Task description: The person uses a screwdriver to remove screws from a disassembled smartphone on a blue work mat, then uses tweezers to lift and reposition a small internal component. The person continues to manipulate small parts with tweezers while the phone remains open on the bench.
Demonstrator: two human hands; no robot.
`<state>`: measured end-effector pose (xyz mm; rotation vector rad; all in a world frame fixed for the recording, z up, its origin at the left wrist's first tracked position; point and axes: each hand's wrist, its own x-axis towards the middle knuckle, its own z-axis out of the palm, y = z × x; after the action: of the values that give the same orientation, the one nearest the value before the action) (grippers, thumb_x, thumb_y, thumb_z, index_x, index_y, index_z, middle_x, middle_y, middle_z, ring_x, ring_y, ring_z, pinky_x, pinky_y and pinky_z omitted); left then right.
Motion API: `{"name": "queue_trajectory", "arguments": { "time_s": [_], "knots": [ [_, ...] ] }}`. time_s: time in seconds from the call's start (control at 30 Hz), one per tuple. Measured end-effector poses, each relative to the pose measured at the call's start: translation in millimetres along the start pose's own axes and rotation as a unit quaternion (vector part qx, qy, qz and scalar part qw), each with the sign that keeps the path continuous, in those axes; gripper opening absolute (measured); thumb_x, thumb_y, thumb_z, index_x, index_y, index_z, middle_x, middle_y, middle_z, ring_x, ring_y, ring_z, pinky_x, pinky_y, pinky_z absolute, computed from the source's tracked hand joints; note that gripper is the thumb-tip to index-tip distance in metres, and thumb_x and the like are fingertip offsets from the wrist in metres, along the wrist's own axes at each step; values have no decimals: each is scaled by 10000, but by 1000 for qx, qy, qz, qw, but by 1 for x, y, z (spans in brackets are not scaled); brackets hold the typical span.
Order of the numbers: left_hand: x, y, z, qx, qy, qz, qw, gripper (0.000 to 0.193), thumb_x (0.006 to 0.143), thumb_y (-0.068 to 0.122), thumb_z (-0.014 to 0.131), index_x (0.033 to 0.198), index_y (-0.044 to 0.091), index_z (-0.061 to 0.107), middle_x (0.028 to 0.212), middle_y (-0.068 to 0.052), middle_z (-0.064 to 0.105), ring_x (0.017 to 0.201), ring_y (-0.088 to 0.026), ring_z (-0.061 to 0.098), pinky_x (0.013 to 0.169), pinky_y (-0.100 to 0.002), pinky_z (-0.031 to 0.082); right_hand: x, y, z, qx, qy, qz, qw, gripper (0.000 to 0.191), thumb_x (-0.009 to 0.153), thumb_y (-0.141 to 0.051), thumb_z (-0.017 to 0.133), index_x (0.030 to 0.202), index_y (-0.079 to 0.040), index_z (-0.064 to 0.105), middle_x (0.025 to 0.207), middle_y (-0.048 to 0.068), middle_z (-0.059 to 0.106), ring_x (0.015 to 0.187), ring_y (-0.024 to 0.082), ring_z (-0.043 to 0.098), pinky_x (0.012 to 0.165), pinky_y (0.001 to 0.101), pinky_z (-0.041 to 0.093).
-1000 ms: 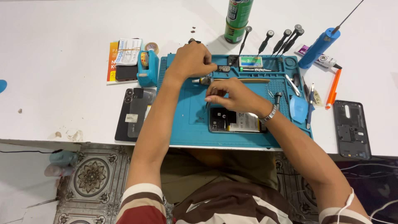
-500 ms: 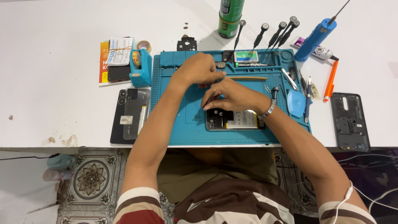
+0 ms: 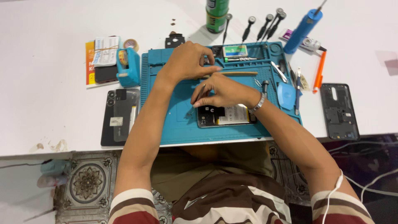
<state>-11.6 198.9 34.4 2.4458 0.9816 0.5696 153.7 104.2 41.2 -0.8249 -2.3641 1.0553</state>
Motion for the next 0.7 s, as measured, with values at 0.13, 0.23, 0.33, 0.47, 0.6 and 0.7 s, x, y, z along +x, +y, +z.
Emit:
{"name": "queue_trajectory", "arguments": {
  "time_s": [0.13, 0.23, 0.33, 0.47, 0.6, 0.7],
  "knots": [
    [6, 2, 14, 40, 41, 185, 981, 244, 687, 280, 884, 859, 122, 811, 851, -109, 723, 794, -325, 677, 665, -426, 522, -13, 3, -19, 16, 77, 8, 997, 139, 890, -166, 814, 983, -68, 842, 884, 59, 828, 690, 175, 643, 637, 335, 472],
    [11, 9, 18, 109, 5, 176, 978, 201, 702, 219, 841, 845, 100, 764, 921, -90, 721, 902, -337, 661, 770, -444, 537, -22, 8, -40, 167, 131, -39, 977, 158, 934, -127, 778, 1046, -15, 774, 936, 87, 782, 786, 134, 729, 739, 277, 607],
    [5, 13, 10, 44, 16, 149, 988, 168, 829, 152, 769, 996, 129, 759, 875, -86, 776, 841, -351, 662, 831, -446, 527, -25, 13, -47, 233, 154, -66, 958, 165, 956, -118, 768, 1037, 25, 754, 908, 104, 765, 781, 144, 721, 740, 273, 603],
    [0, 8, 0, -160, 7, -30, 987, 332, 1023, 184, 584, 1352, 163, 548, 930, -135, 771, 849, -248, 743, 771, -329, 568, -19, 16, -33, 182, 113, -16, 977, 184, 940, -162, 765, 935, 22, 753, 911, 101, 775, 714, 139, 719, 669, 273, 607],
    [15, -8, 10, -356, 50, 109, 927, 266, 1082, 137, 500, 1297, 92, 651, 1129, -126, 780, 1016, -188, 763, 911, -326, 625, -7, 13, -7, 92, 39, 3, 995, 230, 937, -214, 756, 898, 11, 775, 954, 84, 777, 734, 127, 718, 678, 259, 599],
    [19, -25, 17, -337, 72, 139, 928, 350, 1064, 126, 453, 1351, 80, 647, 1277, -104, 749, 1121, -197, 723, 903, -368, 585, 4, 11, 7, 58, -4, 23, 998, 249, 918, -236, 754, 884, 10, 780, 949, 56, 782, 684, 118, 680, 630, 255, 559]
  ]
}}
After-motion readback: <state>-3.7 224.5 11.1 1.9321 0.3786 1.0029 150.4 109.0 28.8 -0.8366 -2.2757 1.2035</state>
